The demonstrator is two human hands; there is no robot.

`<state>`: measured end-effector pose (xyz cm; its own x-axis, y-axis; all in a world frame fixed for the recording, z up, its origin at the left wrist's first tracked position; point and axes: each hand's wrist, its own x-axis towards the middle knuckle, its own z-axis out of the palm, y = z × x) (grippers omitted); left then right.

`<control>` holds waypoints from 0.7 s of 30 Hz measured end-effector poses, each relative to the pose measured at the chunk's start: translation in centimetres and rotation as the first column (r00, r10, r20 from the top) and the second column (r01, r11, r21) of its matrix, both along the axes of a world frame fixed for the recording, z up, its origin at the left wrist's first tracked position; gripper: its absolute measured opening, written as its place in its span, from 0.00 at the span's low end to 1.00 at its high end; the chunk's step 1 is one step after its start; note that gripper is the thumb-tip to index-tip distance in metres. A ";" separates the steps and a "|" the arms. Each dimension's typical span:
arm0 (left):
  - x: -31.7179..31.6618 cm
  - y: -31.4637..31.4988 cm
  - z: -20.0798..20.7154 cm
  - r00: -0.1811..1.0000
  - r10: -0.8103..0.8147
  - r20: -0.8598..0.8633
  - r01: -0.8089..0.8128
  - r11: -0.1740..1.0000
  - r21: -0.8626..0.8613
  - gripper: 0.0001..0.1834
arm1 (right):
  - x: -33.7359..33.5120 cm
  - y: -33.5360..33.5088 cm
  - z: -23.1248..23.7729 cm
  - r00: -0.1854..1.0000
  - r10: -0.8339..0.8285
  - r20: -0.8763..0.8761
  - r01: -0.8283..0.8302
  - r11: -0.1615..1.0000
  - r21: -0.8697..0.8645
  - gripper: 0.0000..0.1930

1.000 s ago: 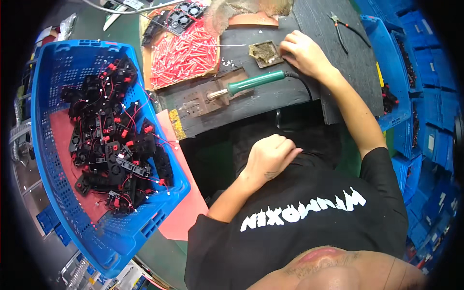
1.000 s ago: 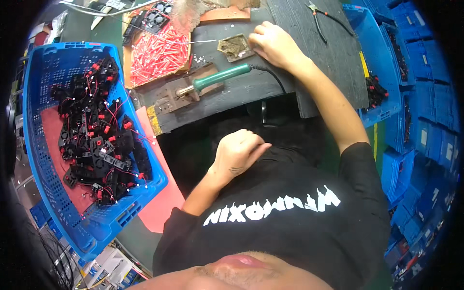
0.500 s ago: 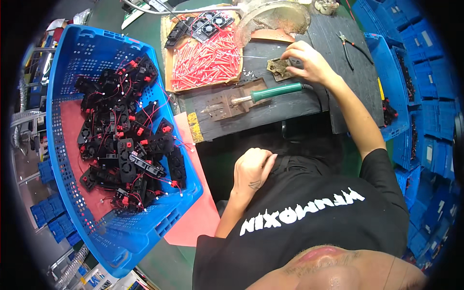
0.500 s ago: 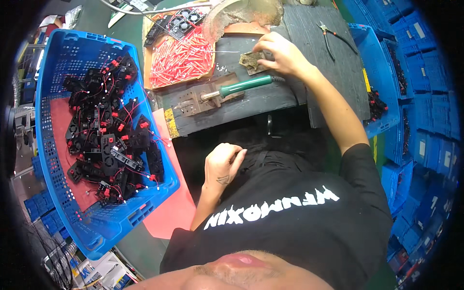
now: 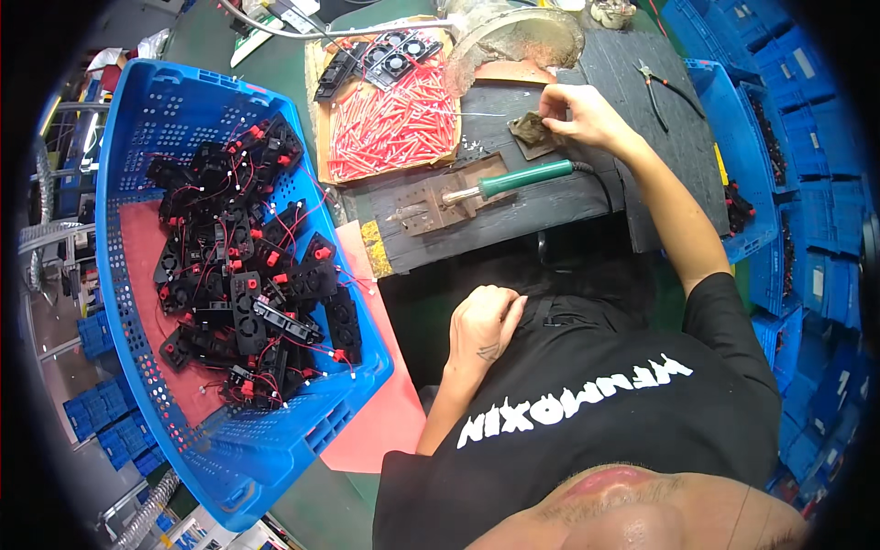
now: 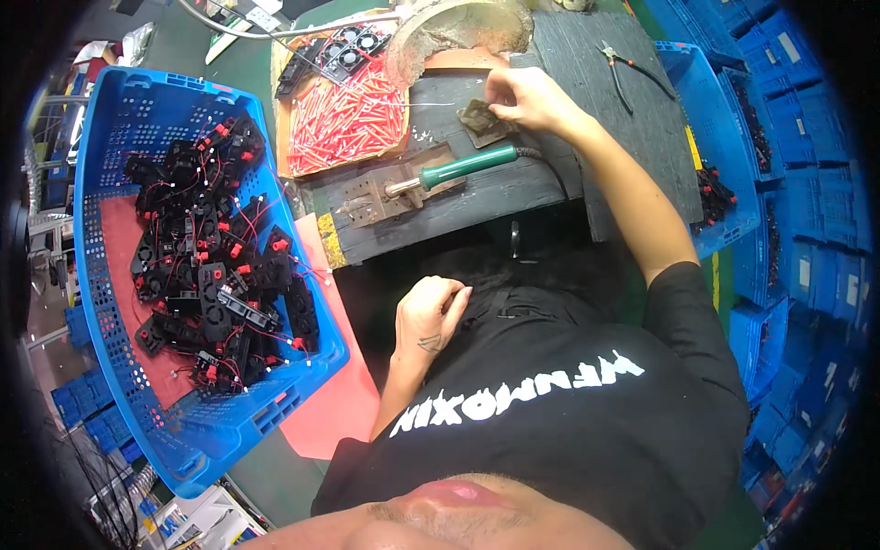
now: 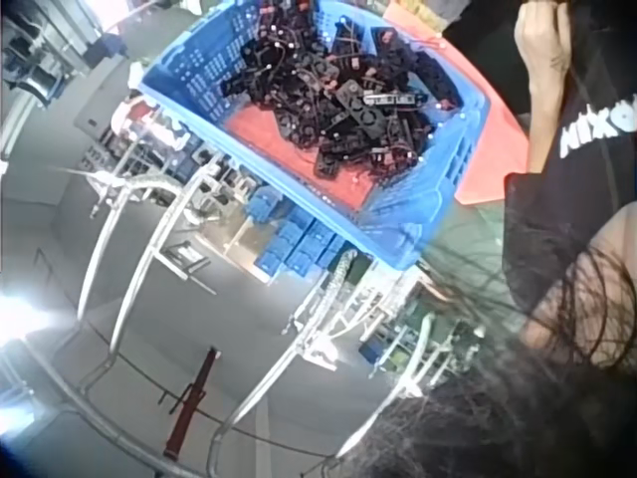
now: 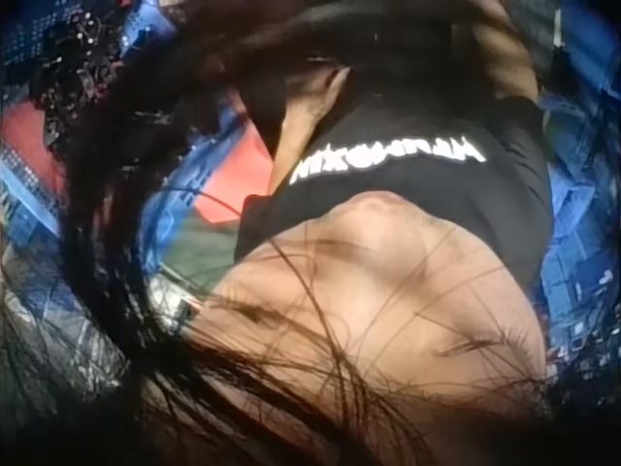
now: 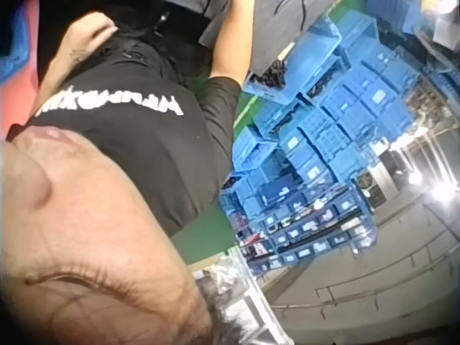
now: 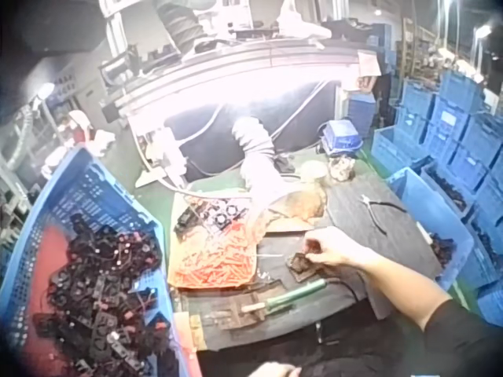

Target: Manually assembling and preparing electronic components by stripping and cutting wires on small cooling fans.

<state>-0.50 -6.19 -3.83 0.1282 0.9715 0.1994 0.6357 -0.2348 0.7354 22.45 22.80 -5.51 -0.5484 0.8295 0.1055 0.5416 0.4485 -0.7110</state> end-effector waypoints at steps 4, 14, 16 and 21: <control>0.0 0.4 -0.2 1.000 -0.015 0.010 0.015 1.000 -0.015 0.06 | 0.7 0.7 0.6 0.995 0.024 0.099 -0.062 0.913 0.404 0.08; 0.3 0.6 -0.3 0.999 -0.031 0.030 0.032 0.999 -0.039 0.04 | 1.0 0.1 1.0 0.995 0.077 -0.065 -0.039 0.888 0.457 0.06; 0.2 0.4 -0.5 1.000 -0.024 0.006 0.025 0.998 -0.065 0.04 | 0.7 0.1 0.2 0.984 0.118 -0.130 -0.032 0.849 0.528 0.08; 0.2 0.4 -0.6 1.000 -0.017 -0.001 0.017 0.996 -0.090 0.05 | 0.2 -1.0 1.4 0.976 0.046 -0.213 0.025 0.948 0.317 0.07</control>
<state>-0.31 -5.84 -4.40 0.1453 0.9832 0.1109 0.6333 -0.1785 0.7530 22.64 21.83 -4.11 -0.4920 0.7283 0.4770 0.3861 0.6735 -0.6303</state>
